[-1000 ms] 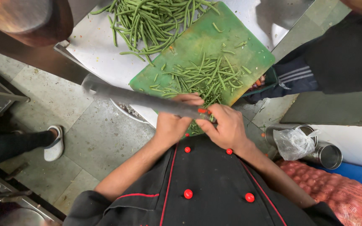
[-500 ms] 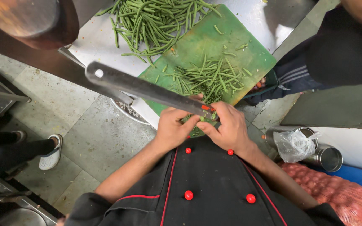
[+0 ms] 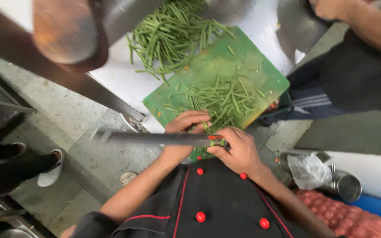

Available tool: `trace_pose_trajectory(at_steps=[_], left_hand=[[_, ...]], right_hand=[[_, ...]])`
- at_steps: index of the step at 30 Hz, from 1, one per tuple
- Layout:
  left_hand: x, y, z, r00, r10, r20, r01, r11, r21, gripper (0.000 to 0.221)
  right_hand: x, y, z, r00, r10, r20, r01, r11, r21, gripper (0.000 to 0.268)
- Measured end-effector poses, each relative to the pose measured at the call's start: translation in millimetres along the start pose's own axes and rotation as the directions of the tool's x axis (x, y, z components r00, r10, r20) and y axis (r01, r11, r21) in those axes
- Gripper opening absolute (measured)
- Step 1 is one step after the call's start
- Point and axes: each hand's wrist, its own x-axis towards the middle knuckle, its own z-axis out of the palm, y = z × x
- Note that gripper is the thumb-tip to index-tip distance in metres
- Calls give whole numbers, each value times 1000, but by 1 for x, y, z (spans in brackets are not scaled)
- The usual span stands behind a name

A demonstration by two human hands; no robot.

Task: The person chops green beans on a green cutting board using a knife by hand, gathering and cutting them into smaller pieces.

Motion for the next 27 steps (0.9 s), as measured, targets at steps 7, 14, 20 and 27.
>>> trace_pose_trajectory(at_steps=[7, 14, 20, 27], left_hand=[[-6, -54, -11, 819, -569, -67, 572, 820, 22, 26], [54, -91, -39, 981, -103, -164, 178, 811, 558, 15], [135, -88, -20, 938, 344, -41, -155, 522, 839, 28], [125, -147, 73, 899, -355, 256, -42, 513, 857, 43]], right_hand=[[-12, 85, 44, 699, 705, 119, -637, 539, 552, 47], [-27, 127, 57, 480, 867, 134, -717, 300, 629, 44], [-31, 111, 52, 535, 836, 119, -701, 361, 614, 27], [-40, 111, 45, 592, 804, 47, -645, 438, 626, 28]])
